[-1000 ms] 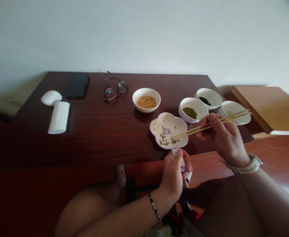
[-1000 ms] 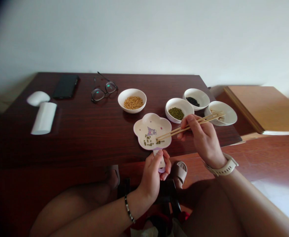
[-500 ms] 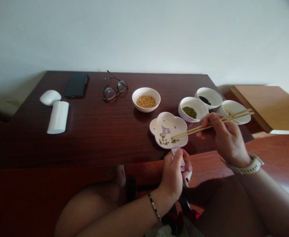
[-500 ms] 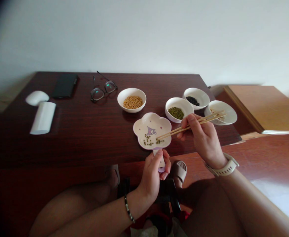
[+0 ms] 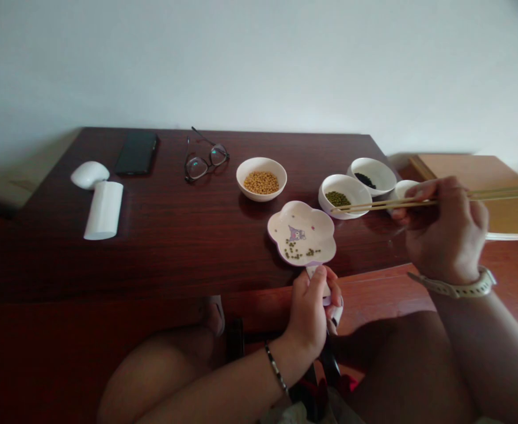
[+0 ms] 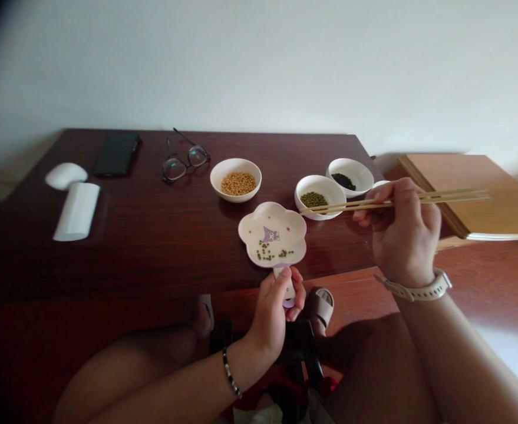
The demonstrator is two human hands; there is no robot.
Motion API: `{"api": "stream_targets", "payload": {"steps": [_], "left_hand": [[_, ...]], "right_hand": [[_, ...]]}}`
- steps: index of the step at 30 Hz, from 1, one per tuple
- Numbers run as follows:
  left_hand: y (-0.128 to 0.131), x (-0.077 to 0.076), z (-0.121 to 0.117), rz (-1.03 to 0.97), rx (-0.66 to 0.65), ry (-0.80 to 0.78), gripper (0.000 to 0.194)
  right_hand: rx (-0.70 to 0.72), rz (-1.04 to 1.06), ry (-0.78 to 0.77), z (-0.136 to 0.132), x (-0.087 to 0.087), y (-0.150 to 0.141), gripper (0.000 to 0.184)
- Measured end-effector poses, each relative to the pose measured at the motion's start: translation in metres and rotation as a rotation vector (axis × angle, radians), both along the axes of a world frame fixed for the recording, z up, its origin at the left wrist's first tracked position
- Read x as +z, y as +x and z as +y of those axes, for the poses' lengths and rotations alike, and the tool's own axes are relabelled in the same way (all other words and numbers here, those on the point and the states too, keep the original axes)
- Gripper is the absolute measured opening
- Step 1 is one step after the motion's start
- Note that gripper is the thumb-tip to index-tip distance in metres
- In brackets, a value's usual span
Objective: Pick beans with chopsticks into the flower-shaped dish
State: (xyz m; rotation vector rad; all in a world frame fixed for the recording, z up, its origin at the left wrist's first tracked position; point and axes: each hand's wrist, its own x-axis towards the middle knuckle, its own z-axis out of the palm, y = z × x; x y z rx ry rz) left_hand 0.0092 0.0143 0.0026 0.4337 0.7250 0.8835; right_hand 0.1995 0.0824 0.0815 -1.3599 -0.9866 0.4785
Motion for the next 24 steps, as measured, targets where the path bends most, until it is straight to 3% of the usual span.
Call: {"api": "stream_targets", "payload": {"steps": [3, 6, 10, 14, 17, 24], "left_hand": [[-0.001, 0.001, 0.0, 0.002, 0.001, 0.01, 0.047], [-0.001, 0.002, 0.001, -0.005, 0.004, 0.002, 0.048], [-0.001, 0.002, 0.001, 0.002, 0.01, -0.003, 0.047], [0.001, 0.0, 0.001, -0.004, 0.018, -0.007, 0.042], [0.002, 0.0, 0.0, -0.002, 0.015, -0.007, 0.04], [0.001, 0.002, 0.001, -0.009, 0.008, -0.004, 0.037]], "right_hand": [[-0.151, 0.037, 0.137, 0.011, -0.003, 0.014, 0.028], [-0.176, 0.045, 0.124, 0.015, -0.008, 0.022, 0.031], [-0.009, 0.086, 0.048, 0.006, -0.011, 0.017, 0.033], [0.221, 0.048, -0.219, -0.01, -0.007, 0.0, 0.035], [0.362, -0.02, -0.333, -0.016, -0.005, -0.011, 0.041], [0.369, -0.037, -0.345, -0.018, -0.004, -0.012, 0.041]]}}
